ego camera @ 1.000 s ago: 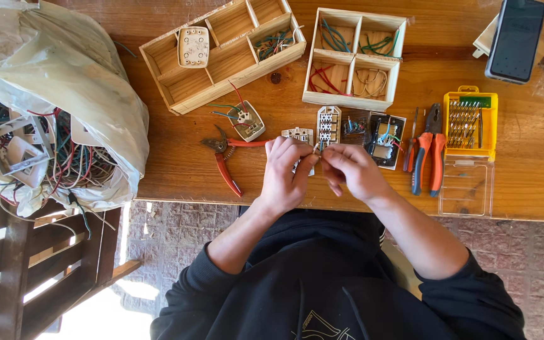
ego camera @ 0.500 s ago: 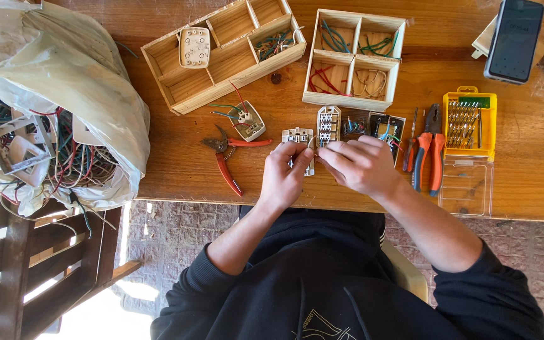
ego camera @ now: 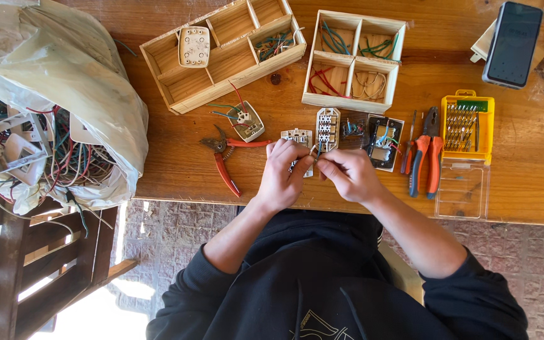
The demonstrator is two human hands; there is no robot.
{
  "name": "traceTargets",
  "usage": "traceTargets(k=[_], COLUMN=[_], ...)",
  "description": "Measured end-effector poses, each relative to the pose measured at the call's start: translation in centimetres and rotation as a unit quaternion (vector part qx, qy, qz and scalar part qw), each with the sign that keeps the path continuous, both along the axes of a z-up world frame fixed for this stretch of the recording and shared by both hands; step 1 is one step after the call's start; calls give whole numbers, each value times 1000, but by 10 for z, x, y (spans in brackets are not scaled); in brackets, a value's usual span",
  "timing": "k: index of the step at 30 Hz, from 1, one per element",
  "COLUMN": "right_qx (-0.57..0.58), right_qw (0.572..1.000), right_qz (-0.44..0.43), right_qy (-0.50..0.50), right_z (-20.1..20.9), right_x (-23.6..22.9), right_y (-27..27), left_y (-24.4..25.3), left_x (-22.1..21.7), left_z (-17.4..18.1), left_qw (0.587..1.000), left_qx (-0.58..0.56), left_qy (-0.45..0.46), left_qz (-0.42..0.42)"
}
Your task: The person assembles electrical components on a wooden workbench. They use a screwdriver to tighten screws on small white plastic boxes and connect wires to terminals. The person handles multiple components, organizing them into wooden trays.
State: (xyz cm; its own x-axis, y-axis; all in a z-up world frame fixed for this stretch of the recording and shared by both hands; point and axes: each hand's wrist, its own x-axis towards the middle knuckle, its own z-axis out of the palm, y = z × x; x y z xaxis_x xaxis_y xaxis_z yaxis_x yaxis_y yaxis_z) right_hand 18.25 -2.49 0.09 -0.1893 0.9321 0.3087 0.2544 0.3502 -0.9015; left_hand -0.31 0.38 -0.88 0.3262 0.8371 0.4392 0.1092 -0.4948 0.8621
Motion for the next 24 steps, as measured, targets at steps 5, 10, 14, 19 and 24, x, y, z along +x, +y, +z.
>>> traceTargets(k=[5, 10, 14, 19, 24], right_qx=[-174, -251, -276, -251, -15], right_qw=[961, 852, 751, 818, 953], right_qz=[18, 62, 143, 101, -193], right_qy=[213, 456, 582, 508, -232], right_z=[-28, -64, -60, -67, -65], right_x=[-8, -23, -33, 1, 40], right_y=[-13, -23, -32, -41, -49], left_y=[7, 10, 11, 17, 22], left_x=[0, -4, -10, -22, -38], left_z=[5, 5, 5, -4, -24], left_qw=[984, 968, 965, 996, 991], left_qx=[173, 242, 257, 79, -130], left_qy=[42, 50, 45, -24, -34], left_qz=[30, 36, 6, -46, 1])
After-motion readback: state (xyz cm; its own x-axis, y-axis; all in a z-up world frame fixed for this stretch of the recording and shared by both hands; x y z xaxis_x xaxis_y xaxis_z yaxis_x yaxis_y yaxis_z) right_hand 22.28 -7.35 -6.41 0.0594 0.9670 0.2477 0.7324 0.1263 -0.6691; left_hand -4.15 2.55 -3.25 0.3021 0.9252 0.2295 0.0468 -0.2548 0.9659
